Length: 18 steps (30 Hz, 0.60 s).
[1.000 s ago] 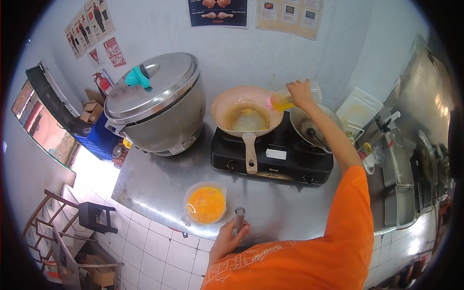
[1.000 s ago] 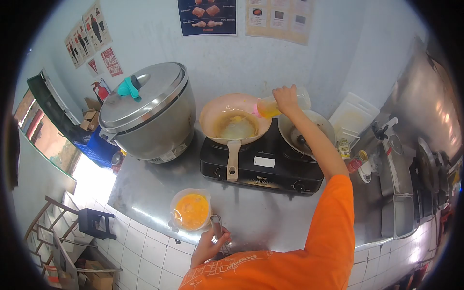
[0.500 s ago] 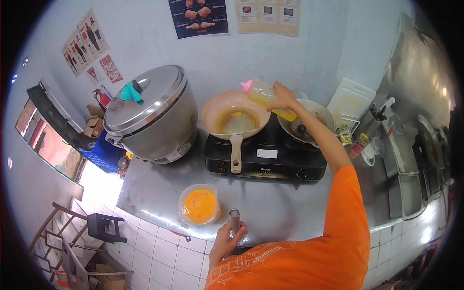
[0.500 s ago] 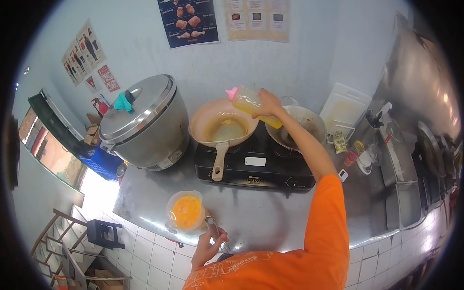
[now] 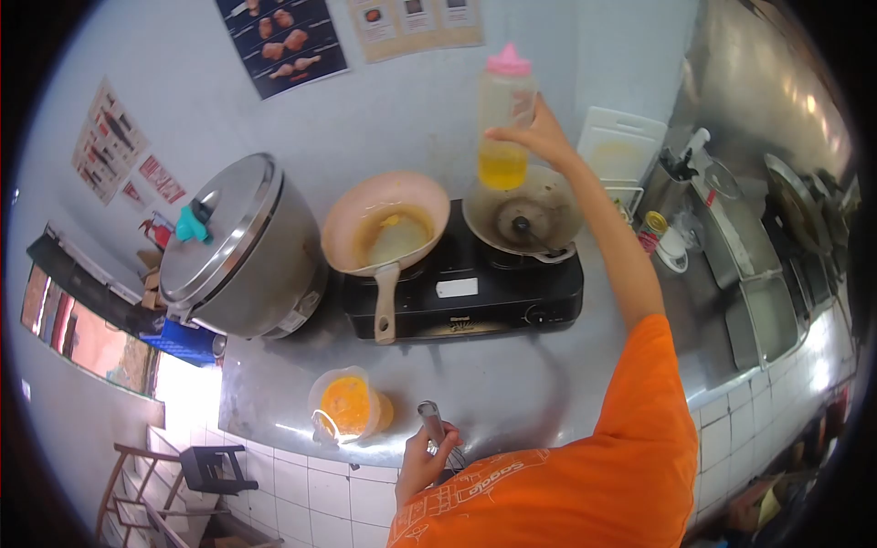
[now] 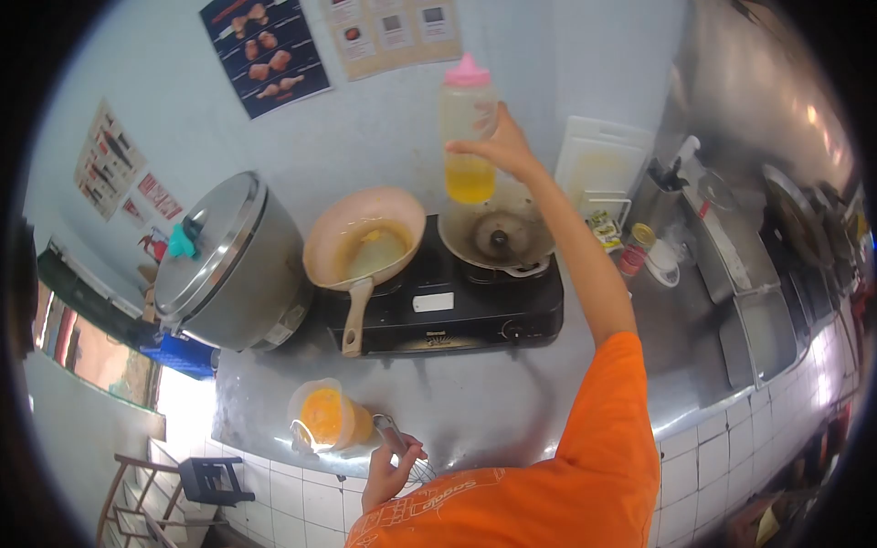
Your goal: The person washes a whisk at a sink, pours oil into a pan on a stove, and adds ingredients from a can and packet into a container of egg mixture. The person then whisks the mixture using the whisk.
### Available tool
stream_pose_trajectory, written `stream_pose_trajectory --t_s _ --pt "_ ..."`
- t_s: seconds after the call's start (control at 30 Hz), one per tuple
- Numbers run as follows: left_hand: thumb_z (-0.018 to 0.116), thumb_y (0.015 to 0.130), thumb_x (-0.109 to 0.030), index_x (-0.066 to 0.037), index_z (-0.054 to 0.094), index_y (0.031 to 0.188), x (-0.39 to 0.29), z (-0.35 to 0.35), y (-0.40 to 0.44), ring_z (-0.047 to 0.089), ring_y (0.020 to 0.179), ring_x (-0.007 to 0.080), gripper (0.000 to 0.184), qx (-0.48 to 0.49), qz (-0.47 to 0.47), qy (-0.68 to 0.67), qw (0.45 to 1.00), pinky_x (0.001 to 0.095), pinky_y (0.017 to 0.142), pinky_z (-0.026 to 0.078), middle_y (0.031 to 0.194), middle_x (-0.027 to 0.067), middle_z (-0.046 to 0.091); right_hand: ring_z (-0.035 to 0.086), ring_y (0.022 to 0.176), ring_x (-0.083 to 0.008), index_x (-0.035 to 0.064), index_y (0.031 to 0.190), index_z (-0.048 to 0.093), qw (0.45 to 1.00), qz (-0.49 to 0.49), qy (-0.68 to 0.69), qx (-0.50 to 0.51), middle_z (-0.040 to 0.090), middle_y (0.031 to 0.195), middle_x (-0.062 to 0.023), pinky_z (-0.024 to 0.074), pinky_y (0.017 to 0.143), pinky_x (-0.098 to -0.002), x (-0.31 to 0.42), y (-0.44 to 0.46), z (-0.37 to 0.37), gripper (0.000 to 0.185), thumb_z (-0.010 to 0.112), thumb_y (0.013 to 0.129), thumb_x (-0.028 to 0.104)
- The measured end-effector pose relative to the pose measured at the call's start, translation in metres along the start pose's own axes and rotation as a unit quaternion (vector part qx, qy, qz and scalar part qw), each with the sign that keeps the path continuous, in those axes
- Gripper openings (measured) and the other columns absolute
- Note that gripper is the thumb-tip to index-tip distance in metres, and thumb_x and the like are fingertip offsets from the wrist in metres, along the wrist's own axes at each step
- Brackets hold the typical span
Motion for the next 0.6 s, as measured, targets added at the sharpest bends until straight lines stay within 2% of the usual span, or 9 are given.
stream_pose_trajectory --t_s 0.07,0.17,0.23,0.3,0.4,0.5,0.53,0.57,0.6 --pt "0.063 0.092 -0.018 -0.001 0.060 0.097 -0.001 0.004 0.007 0.065 0.078 0.0152 0.018 -0.006 -0.010 -0.014 1.000 0.0290 0.074 0.048 0.079 0.0080 0.069 0.056 0.106 -0.0279 -0.0019 0.131 0.042 0.999 0.020 -0.034 -0.022 0.057 0.113 -0.0183 0.0458 0.093 -0.0374 -0.001 -0.008 -0.051 0.103 0.090 0.052 0.044" --pt "0.063 0.092 -0.017 0.000 0.060 0.097 0.002 0.012 0.017 0.065 0.078 0.0152 0.018 0.001 -0.012 -0.009 1.000 0.0292 0.075 0.048 0.079 0.0081 0.069 0.057 0.104 -0.0241 0.0026 0.130 0.043 0.988 0.057 -0.123 -0.070 0.056 0.113 -0.0139 0.0468 0.089 -0.0363 -0.029 -0.033 -0.123 0.093 0.089 0.058 0.038" --pt "0.063 0.092 -0.016 0.000 0.060 0.096 0.000 0.018 0.023 0.065 0.077 0.0152 0.017 0.011 -0.014 -0.007 1.000 0.0292 0.075 0.048 0.080 0.0080 0.069 0.057 0.104 -0.0273 -0.0005 0.125 0.045 0.965 0.069 -0.222 -0.119 0.057 0.113 -0.0180 0.0468 0.089 -0.0375 -0.063 -0.054 -0.162 0.094 0.089 0.053 0.042" --pt "0.063 0.092 -0.015 0.000 0.060 0.096 -0.004 0.022 0.029 0.065 0.077 0.0153 0.015 0.017 -0.015 -0.007 1.000 0.0293 0.075 0.048 0.081 0.0079 0.069 0.059 0.100 -0.0275 0.0000 0.125 0.044 0.949 0.058 -0.278 -0.135 0.058 0.107 -0.0160 0.0473 0.087 -0.0375 -0.100 -0.081 -0.179 0.091 0.089 0.055 0.037" --pt "0.063 0.091 -0.013 -0.001 0.061 0.096 -0.013 0.027 0.034 0.065 0.079 0.0153 0.012 0.024 -0.002 0.016 1.000 0.0290 0.075 0.048 0.083 0.0075 0.070 0.059 0.103 -0.0297 -0.0001 0.123 0.044 0.935 0.049 -0.318 -0.147 0.058 0.111 -0.0162 0.0463 0.089 -0.0386 -0.179 -0.120 -0.191 0.090 0.089 0.054 0.038" --pt "0.063 0.090 -0.012 -0.003 0.063 0.098 -0.015 0.028 0.037 0.063 0.080 0.0151 0.012 0.015 0.007 0.028 0.999 0.0284 0.076 0.048 0.087 0.0070 0.069 0.054 0.113 -0.0338 -0.0008 0.126 0.043 0.939 0.113 -0.297 -0.129 0.054 0.120 -0.0197 0.0429 0.095 -0.0413 -0.240 -0.151 -0.186 0.094 0.088 0.054 0.040" --pt "0.062 0.090 -0.009 -0.003 0.062 0.100 -0.016 0.030 0.038 0.064 0.086 0.0160 0.012 0.026 0.014 0.049 0.998 0.0284 0.076 0.048 0.090 0.0077 0.069 0.050 0.117 -0.0353 -0.0011 0.128 0.043 0.936 0.145 -0.297 -0.124 0.051 0.125 -0.0213 0.0413 0.097 -0.0424 -0.252 -0.160 -0.179 0.096 0.089 0.053 0.039" --pt "0.061 0.090 -0.006 -0.003 0.062 0.102 -0.017 0.030 0.037 0.064 0.092 0.0168 0.013 0.033 0.017 0.070 0.997 0.0283 0.077 0.049 0.094 0.0084 0.069 0.045 0.124 -0.0358 -0.0021 0.132 0.039 0.914 0.147 -0.339 -0.164 0.047 0.131 -0.0226 0.0366 0.103 -0.0424 -0.287 -0.174 -0.179 0.102 0.089 0.053 0.041" --pt "0.061 0.088 -0.005 -0.004 0.062 0.105 -0.018 0.029 0.037 0.063 0.096 0.0179 0.017 0.044 0.021 0.092 0.995 0.0289 0.079 0.049 0.107 0.0095 0.066 0.039 0.130 -0.0363 -0.0030 0.137 0.036 0.892 0.146 -0.378 -0.202 0.043 0.137 -0.0239 0.0319 0.108 -0.0424 -0.322 -0.188 -0.179 0.108 0.089 0.054 0.042"
Point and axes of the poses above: each hand's wrist, its own y-axis towards the middle knuckle, its own z-axis out of the palm, x = y × z, the point moved 9 cm from there along y, towards the middle knuckle
